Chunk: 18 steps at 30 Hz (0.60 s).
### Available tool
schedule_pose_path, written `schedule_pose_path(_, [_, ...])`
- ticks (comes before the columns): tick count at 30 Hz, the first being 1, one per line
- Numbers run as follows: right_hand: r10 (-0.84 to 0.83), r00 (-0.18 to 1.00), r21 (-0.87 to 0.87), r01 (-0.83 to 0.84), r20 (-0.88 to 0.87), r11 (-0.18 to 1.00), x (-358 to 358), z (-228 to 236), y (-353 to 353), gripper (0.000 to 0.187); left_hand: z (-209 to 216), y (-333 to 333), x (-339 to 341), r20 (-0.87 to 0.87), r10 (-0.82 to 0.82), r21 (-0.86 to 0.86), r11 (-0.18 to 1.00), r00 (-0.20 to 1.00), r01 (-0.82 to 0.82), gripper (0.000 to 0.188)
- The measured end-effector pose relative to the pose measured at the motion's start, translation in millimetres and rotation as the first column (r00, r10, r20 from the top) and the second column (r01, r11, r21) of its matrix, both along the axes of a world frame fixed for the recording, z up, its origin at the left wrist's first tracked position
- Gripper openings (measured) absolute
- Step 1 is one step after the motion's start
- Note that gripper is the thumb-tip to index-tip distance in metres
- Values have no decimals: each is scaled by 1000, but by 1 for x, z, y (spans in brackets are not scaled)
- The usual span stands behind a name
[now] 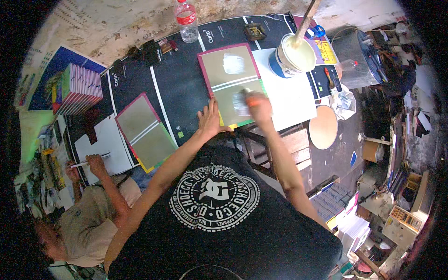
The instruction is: The person applies glue to book covers on a workbench by dipping a brush into a container of adhesive and spreading it over the cardboard covers by hand.
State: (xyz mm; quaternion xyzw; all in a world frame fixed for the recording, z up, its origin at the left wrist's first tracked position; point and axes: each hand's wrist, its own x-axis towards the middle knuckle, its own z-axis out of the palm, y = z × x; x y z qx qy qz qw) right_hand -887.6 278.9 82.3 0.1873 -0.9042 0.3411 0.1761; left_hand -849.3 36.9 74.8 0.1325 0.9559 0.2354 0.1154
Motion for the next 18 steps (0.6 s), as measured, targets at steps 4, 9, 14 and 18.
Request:
schedule_pose_path(4, [-139, 977, 63, 130, 164, 989, 24, 22, -53, 24, 2, -5, 1, 81, 55, -2, 998, 995, -55, 140])
schedule_pose_path(9, [-432, 892, 270, 388, 130, 882, -16, 34, 30, 10, 1, -6, -3, 97, 16, -38, 999, 995, -13, 142])
schedule_pose_path(14, [-182, 975, 323, 134, 124, 937, 2, 7, -43, 11, -11, -5, 0, 65, 49, -41, 998, 997, -46, 144])
schedule_pose_path(18, [-94, 959, 16, 94, 267, 995, -7, -17, -16, 19, -5, -2, 2, 102, 31, -47, 999, 994, -26, 145])
